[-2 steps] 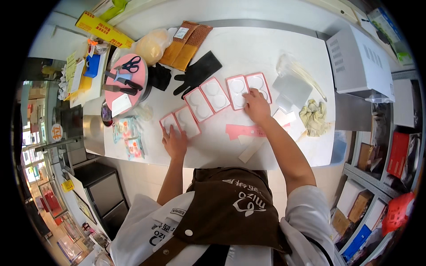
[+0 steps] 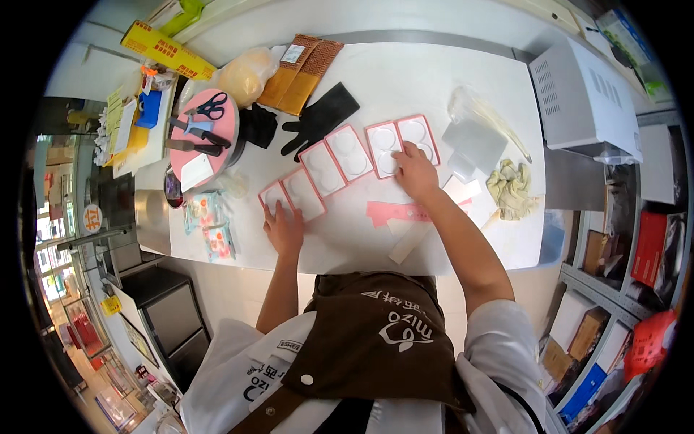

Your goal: The person assembles small pink and white cardboard boxes by folding flat pieces and inserting white plastic inserts. They repeatedly fold the sides, tuck flaps, and place inserts into the formed boxes on a white countertop.

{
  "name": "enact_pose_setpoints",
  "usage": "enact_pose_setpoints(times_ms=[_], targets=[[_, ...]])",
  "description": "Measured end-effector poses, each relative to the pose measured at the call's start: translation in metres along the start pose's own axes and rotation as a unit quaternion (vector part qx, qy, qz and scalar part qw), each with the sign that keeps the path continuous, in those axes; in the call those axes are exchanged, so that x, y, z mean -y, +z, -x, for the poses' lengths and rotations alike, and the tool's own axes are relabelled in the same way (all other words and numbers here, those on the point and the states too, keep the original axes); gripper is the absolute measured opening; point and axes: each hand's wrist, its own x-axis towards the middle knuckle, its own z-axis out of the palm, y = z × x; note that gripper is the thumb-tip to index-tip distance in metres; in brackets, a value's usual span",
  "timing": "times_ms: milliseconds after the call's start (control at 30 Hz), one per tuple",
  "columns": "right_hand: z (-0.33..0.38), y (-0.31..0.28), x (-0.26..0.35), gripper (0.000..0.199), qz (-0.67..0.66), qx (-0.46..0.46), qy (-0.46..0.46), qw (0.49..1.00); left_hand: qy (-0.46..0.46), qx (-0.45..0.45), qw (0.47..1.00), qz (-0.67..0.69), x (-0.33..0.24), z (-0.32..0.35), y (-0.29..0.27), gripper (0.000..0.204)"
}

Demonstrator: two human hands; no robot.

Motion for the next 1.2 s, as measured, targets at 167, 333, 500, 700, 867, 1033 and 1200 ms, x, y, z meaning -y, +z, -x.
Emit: enact_pose_setpoints(times_ms=[167,333,500,700,867,1033,1200], targets=[[0.0,0.0,-0.011,0.04,0.017,0.002,0.041,0.999,0.033,0.021,0.999,-0.002,-0.033,-0.048,0.004,0.067],[0.009,-0.016,-0.044,0.048,0.011,-0.009,0.079,0.997,0.114,0.033,0.993,-0.019,-0.068,-0.087,0.011,0.064],[0.014,-0.021,-0.075,0.048,0.026,-0.075,0.088,0.993,0.156,0.034,0.987,-0.034,-0.109,-0.126,0.022,0.063],[-0.014,-0.019,-0.055,0.048,0.003,-0.04,0.123,0.992,0.139,0.068,0.987,-0.05,-0.141,-0.152,0.015,0.062],[-0.008,-0.001,-0.054,0.046,0.03,-0.061,0.081,0.994,0.138,0.069,0.987,-0.051,-0.116,-0.142,0.012,0.062],[0.002,-0.014,-0.055,0.044,0.029,-0.051,0.034,0.998,0.183,0.004,0.983,-0.021,-0.097,-0.139,0.018,0.056],[0.028,-0.033,-0.036,0.046,0.0,-0.136,0.052,0.989,0.307,0.013,0.944,0.122,-0.124,-0.181,0.015,0.048]])
